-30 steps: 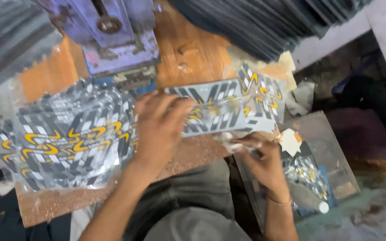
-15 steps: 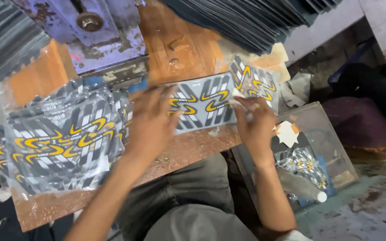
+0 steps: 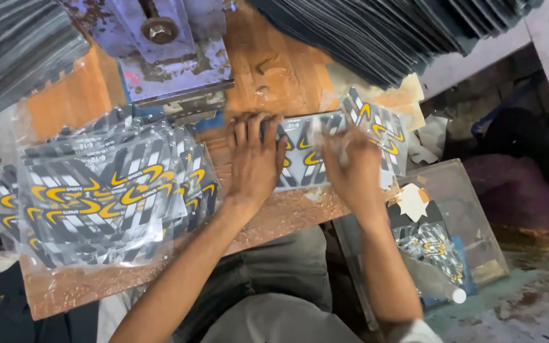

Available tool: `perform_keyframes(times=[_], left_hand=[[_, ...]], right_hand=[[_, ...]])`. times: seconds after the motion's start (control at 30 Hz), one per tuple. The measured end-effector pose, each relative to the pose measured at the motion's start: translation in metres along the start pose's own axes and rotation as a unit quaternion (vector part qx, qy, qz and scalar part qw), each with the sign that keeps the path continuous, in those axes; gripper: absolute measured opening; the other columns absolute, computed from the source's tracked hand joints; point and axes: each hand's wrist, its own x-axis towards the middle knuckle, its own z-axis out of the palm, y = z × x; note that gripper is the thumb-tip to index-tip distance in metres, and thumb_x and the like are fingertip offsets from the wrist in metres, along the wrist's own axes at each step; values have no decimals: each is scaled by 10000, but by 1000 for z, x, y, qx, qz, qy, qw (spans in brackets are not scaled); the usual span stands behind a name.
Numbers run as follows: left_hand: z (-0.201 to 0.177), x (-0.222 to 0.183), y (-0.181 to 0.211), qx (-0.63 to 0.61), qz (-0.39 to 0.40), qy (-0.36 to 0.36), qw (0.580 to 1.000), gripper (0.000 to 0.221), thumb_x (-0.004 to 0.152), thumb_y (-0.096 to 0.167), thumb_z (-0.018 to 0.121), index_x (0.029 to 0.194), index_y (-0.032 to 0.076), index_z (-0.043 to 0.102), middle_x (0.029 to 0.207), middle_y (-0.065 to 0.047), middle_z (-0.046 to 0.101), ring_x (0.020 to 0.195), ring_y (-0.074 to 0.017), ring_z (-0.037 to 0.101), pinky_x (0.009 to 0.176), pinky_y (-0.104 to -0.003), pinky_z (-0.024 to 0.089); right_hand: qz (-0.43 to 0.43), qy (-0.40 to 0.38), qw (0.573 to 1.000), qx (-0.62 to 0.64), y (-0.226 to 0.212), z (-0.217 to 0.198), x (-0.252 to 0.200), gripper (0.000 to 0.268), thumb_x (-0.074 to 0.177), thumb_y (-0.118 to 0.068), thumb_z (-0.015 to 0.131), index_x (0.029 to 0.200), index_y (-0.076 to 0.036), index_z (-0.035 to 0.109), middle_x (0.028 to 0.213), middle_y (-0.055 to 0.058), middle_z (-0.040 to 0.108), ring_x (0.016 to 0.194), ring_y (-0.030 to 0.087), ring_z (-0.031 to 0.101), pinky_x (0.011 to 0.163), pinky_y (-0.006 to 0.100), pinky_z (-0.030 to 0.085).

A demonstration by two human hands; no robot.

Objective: The person cleans and sorts printed stickers in a print shop environment.

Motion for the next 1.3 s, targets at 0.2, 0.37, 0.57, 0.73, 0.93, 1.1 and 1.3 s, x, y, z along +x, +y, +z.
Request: perform_keyframes(times=[0.2, 0.37, 0.57, 0.73, 0.93, 1.1, 1.3], left_hand=[[2, 4, -3, 0, -21, -3, 1000, 383, 978, 210, 682, 1327, 65, 617, 1314, -162, 529, 1266, -371, 467, 1151, -592, 311], [-18, 8, 6, 3, -3, 0, 1000, 363, 948, 210, 696, 1278, 71, 635, 1309, -139, 545, 1290, -358, 461, 1162, -598, 299], [-161, -16, 6, -95, -78, -11, 992, 199, 924, 106, 618, 1112, 127, 677, 1115, -21, 703, 1077, -217, 683, 1017, -466, 399], [-232, -38, -96, 104, -130, -49, 985, 131, 1087, 175, 641, 1107, 82, 730, 962, -97, 713, 800, -192, 658, 777, -343, 518], [-76, -11, -31, 37, 20, -62, 997, 459, 1017, 262, 684, 1439, 97, 613, 1349, -119, 618, 1311, -309, 558, 1149, -526, 410], [7, 6, -6, 39, 11, -48, 998, 572, 963, 353, 698, 1391, 4, 548, 1378, -184, 532, 1303, -395, 466, 1134, -577, 343], [6, 7, -4, 21, 4, -9, 1000, 466, 960, 291, 695, 1341, 36, 610, 1322, -162, 548, 1289, -388, 464, 1161, -597, 306]], right_hand=[[26, -54, 996, -71, -3, 41, -4, 39, 917, -43, 714, 925, -12, 736, 855, 211, 635, 791, 399, 650, 722, 463, 511], [114, -164, 978, 64, -25, -11, -40, 157, 857, -68, 758, 1002, -62, 818, 825, 151, 690, 705, 285, 659, 639, 379, 497], [242, -62, 949, 193, 11, -58, -118, 217, 881, -2, 731, 1092, -20, 778, 960, 74, 720, 834, 132, 643, 708, 267, 488], [306, 13, 932, 191, 16, -60, -123, 179, 910, 21, 727, 1084, -2, 761, 984, 74, 720, 863, 124, 628, 747, 260, 479], [111, 62, 992, 13, 7, -18, -50, 213, 905, 6, 715, 1110, -6, 772, 947, 153, 702, 844, 277, 702, 763, 357, 524], [108, 27, 991, -71, 1, 3, -50, 97, 941, -56, 712, 1009, -29, 776, 895, 170, 658, 777, 354, 652, 673, 444, 497], [58, -184, 973, 126, -18, -36, -39, 158, 787, -93, 752, 933, -77, 810, 822, 124, 716, 654, 314, 671, 579, 408, 509]])
